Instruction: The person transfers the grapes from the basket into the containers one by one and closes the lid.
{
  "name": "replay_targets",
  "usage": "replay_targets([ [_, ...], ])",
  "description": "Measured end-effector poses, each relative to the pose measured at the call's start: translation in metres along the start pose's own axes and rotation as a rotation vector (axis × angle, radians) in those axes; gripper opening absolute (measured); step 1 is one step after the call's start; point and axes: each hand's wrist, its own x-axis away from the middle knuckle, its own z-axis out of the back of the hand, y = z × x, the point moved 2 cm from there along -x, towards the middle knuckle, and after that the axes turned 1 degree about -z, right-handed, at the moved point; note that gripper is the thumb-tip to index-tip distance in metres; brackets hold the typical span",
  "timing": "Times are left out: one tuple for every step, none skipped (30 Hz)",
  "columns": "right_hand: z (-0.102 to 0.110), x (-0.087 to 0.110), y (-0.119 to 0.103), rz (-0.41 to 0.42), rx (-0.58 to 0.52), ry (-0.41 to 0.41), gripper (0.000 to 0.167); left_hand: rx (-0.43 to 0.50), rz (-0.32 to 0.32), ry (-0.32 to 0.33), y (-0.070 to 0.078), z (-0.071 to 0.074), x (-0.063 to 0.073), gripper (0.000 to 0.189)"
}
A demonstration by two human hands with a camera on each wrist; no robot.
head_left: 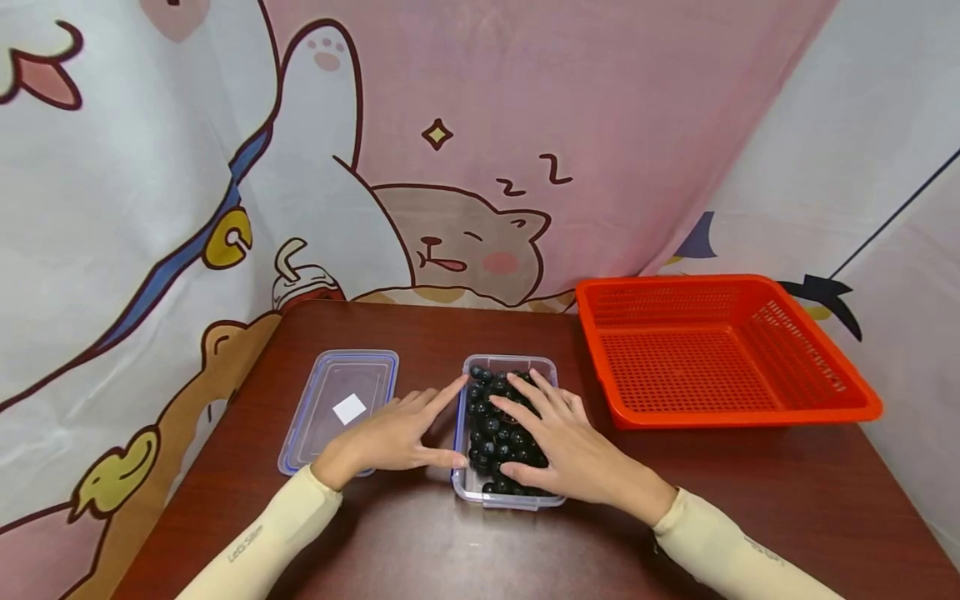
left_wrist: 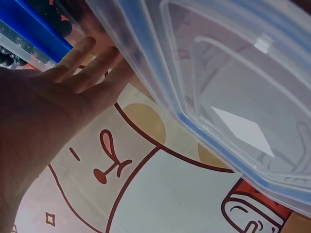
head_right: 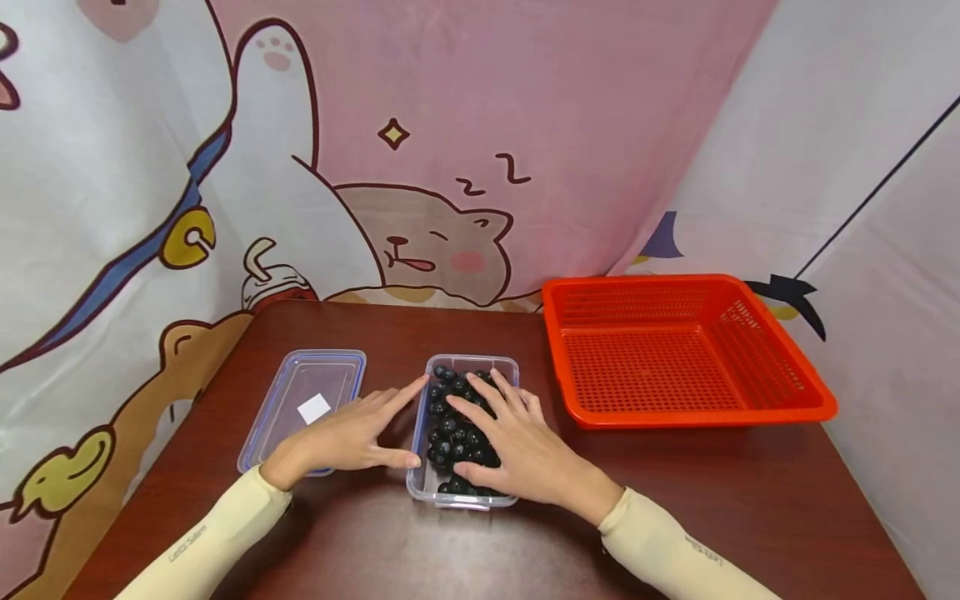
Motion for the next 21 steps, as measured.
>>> replay_targets([
  [0.001, 0.000, 0.000, 0.002, -0.003, 0.011, 0.090, -0.001, -0.001, 0.012, 0.000, 0.001, 0.001, 0.111],
  [0.001, 0.000, 0.000, 0.004, -0.007, 0.019, 0.091, 0.002, -0.002, 0.027, 0.000, 0.002, 0.001, 0.110],
  [0.002, 0.000, 0.000, 0.003, -0.013, 0.026, 0.092, 0.007, -0.002, 0.044, 0.000, 0.003, 0.002, 0.109],
  [0.003, 0.000, 0.000, -0.003, -0.022, 0.029, 0.094, 0.013, -0.001, 0.060, -0.001, 0.005, 0.003, 0.108],
  [0.004, 0.000, 0.000, -0.010, -0.032, 0.032, 0.095, 0.019, -0.001, 0.076, -0.001, 0.006, 0.003, 0.107],
  [0.005, 0.000, 0.000, -0.019, -0.041, 0.032, 0.097, 0.023, -0.003, 0.090, -0.002, 0.007, 0.004, 0.105],
  [0.006, -0.001, 0.000, -0.031, -0.052, 0.030, 0.098, 0.027, -0.002, 0.106, -0.002, 0.008, 0.005, 0.103],
  [0.006, -0.001, -0.001, -0.046, -0.064, 0.028, 0.098, 0.026, -0.002, 0.119, -0.003, 0.009, 0.006, 0.101],
  [0.007, -0.001, -0.001, -0.060, -0.071, 0.027, 0.098, 0.021, -0.007, 0.132, -0.004, 0.009, 0.007, 0.098],
  [0.007, -0.002, -0.001, -0.071, -0.078, 0.025, 0.097, 0.009, -0.013, 0.143, -0.005, 0.010, 0.008, 0.094],
  [0.008, -0.002, -0.001, -0.081, -0.085, 0.026, 0.096, -0.008, -0.018, 0.152, -0.006, 0.011, 0.008, 0.090],
  [0.009, -0.002, -0.002, -0.091, -0.091, 0.026, 0.095, -0.025, -0.024, 0.162, -0.007, 0.011, 0.009, 0.085],
  [0.010, -0.003, -0.002, -0.100, -0.096, 0.026, 0.095, -0.044, -0.029, 0.172, -0.008, 0.012, 0.010, 0.081],
  [0.011, -0.003, -0.003, -0.109, -0.101, 0.027, 0.094, -0.062, -0.032, 0.179, -0.009, 0.013, 0.012, 0.077],
  [0.012, -0.004, -0.003, -0.117, -0.106, 0.028, 0.093, -0.080, -0.032, 0.187, -0.010, 0.014, 0.013, 0.074],
  [0.013, -0.005, -0.004, -0.126, -0.113, 0.028, 0.092, -0.095, -0.025, 0.191, -0.012, 0.015, 0.015, 0.073],
  [0.014, -0.006, -0.004, -0.136, -0.120, 0.030, 0.091, -0.103, -0.014, 0.195, -0.014, 0.016, 0.017, 0.072],
  [0.015, -0.007, -0.005, -0.144, -0.124, 0.032, 0.090, -0.106, 0.000, 0.197, -0.017, 0.017, 0.020, 0.071],
  [0.015, -0.008, -0.006, -0.151, -0.129, 0.034, 0.089, -0.105, 0.015, 0.201, -0.020, 0.017, 0.023, 0.070],
  [0.016, -0.010, -0.006, -0.157, -0.133, 0.035, 0.088, -0.103, 0.030, 0.203, -0.023, 0.018, 0.025, 0.070],
  [0.017, -0.011, -0.007, -0.162, -0.137, 0.036, 0.088, -0.098, 0.046, 0.205, -0.025, 0.018, 0.028, 0.070],
])
